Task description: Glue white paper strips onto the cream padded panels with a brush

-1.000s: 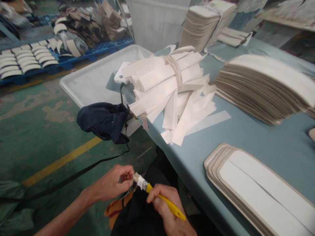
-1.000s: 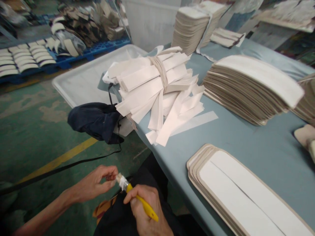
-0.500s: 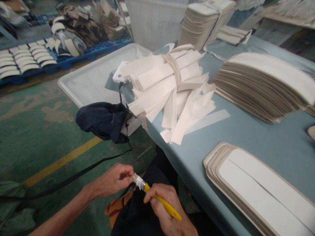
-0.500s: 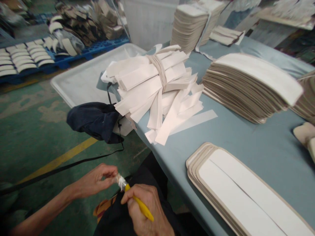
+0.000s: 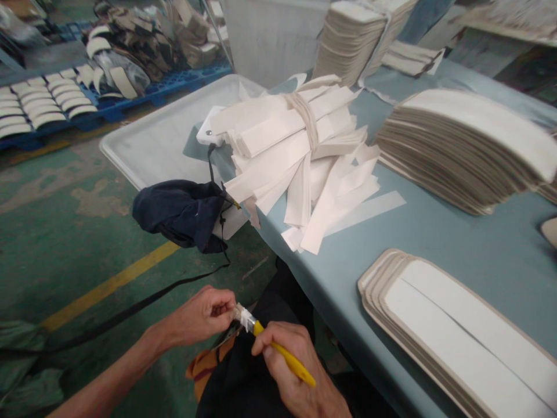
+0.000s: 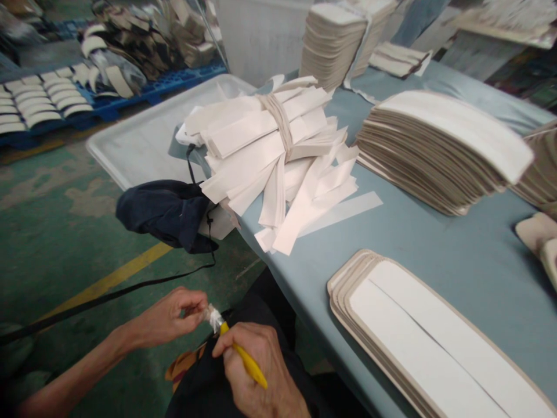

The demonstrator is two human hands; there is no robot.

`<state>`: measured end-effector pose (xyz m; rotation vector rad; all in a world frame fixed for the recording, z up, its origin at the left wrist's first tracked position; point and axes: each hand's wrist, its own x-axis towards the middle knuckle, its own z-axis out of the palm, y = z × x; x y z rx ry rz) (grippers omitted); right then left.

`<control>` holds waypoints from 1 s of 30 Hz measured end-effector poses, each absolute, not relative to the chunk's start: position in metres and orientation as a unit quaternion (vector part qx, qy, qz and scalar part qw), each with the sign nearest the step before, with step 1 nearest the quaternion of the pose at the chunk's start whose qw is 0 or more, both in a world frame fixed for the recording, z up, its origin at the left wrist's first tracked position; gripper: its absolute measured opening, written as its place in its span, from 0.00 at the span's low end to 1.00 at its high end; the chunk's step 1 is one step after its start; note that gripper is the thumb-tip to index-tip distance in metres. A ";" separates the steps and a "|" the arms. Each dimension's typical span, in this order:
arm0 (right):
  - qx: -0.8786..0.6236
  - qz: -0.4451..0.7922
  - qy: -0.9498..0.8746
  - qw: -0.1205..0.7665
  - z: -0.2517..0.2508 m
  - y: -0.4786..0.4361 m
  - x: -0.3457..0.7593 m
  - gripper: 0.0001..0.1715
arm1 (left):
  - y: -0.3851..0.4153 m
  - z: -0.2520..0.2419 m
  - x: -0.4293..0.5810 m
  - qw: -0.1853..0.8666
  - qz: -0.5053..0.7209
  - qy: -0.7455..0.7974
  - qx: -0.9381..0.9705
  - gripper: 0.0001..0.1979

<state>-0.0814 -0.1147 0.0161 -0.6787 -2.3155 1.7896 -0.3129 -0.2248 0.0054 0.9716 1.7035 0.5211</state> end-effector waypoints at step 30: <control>-0.342 0.745 -0.556 0.138 -0.005 -0.117 -0.067 0.24 | -0.242 0.011 -0.287 0.338 0.321 0.762 0.449 0.07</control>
